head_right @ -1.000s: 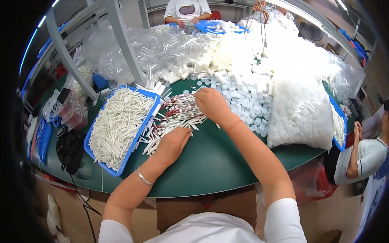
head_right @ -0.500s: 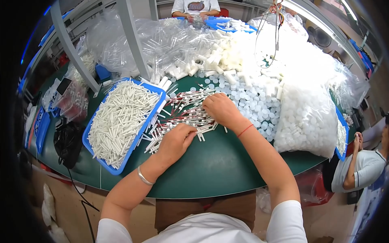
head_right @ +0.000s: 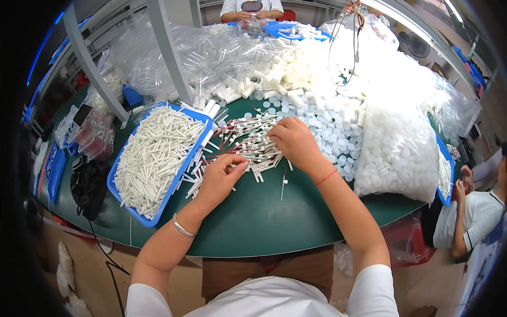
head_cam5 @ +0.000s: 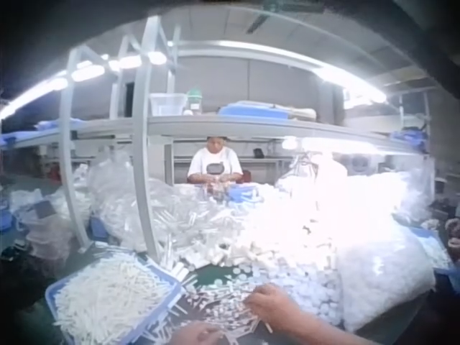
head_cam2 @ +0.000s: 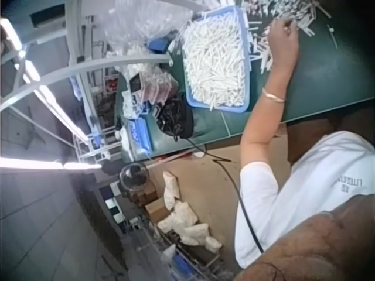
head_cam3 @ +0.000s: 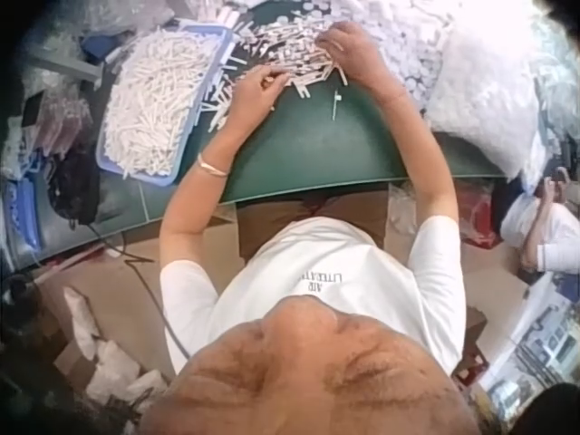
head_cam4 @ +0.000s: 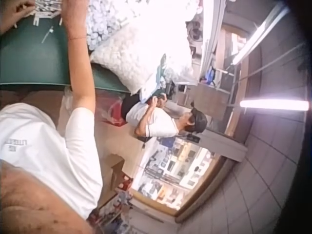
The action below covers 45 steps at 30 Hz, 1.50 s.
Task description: The person assembles small plastic tubes with filter inserts by hand at a factory workbench.
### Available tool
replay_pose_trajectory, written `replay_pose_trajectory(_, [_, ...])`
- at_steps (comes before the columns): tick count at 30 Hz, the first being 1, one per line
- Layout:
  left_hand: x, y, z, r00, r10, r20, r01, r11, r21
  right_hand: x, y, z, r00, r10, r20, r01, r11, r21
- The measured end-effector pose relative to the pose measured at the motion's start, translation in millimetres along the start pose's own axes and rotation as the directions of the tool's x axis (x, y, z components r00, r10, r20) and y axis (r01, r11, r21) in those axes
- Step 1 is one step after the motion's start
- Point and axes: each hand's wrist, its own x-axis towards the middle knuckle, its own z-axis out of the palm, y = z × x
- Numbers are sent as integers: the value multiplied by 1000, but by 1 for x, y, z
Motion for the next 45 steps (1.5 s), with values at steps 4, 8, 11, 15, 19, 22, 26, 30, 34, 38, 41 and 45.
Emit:
replay_pose_trajectory(4, [0, -1, -1, 988, -134, 73, 148, 961, -234, -3, -39, -18, 928, 360, 96, -360, 800, 480])
replay_pose_trajectory(8, [-1, 3, -2, 976, -180, 123, 210, 925, -316, -14, -62, -27, 790, 460, 406, -603, 461, 651])
replay_pose_trajectory(11, [-1, 6, -1, 965, -192, 178, 243, 911, -333, -21, -56, -16, 814, 448, 370, -545, 364, 755])
replay_pose_trajectory(15, [-2, 7, 1, 958, -204, 203, 269, 887, -377, -21, -63, -10, 791, 561, 242, -407, 188, 894])
replay_pose_trajectory(19, [-4, 6, 5, 957, -201, 208, 272, 873, -404, -25, -61, -9, 759, 563, 326, -367, -43, 929])
replay_pose_trajectory(22, [-5, 4, 5, 958, -190, 216, 265, 875, -405, -24, -63, -8, 769, 547, 329, -350, -70, 934])
replay_pose_trajectory(26, [-5, 4, 5, 955, -194, 225, 275, 864, -421, -25, -62, -7, 769, 547, 331, -348, -75, 934])
replay_pose_trajectory(30, [-5, 3, 5, 950, -204, 235, 291, 849, -440, -27, -60, -5, 789, 513, 339, -368, -46, 929])
replay_pose_trajectory(34, [-3, 11, 5, 937, -220, 272, 322, 846, -424, -37, -63, 4, 841, 456, 291, -414, 198, 888])
replay_pose_trajectory(38, [-6, 15, 2, 933, -216, 289, 329, 839, -433, -31, -68, -13, 843, 425, 330, -418, 132, 899])
replay_pose_trajectory(41, [-7, 20, -1, 917, -179, 357, 342, 812, -473, -29, -64, -26, 861, 342, 376, -443, 142, 885])
replay_pose_trajectory(45, [-11, 37, 4, 923, -174, 342, 328, 821, -468, -32, -68, -40, 837, 378, 396, -482, 165, 861])
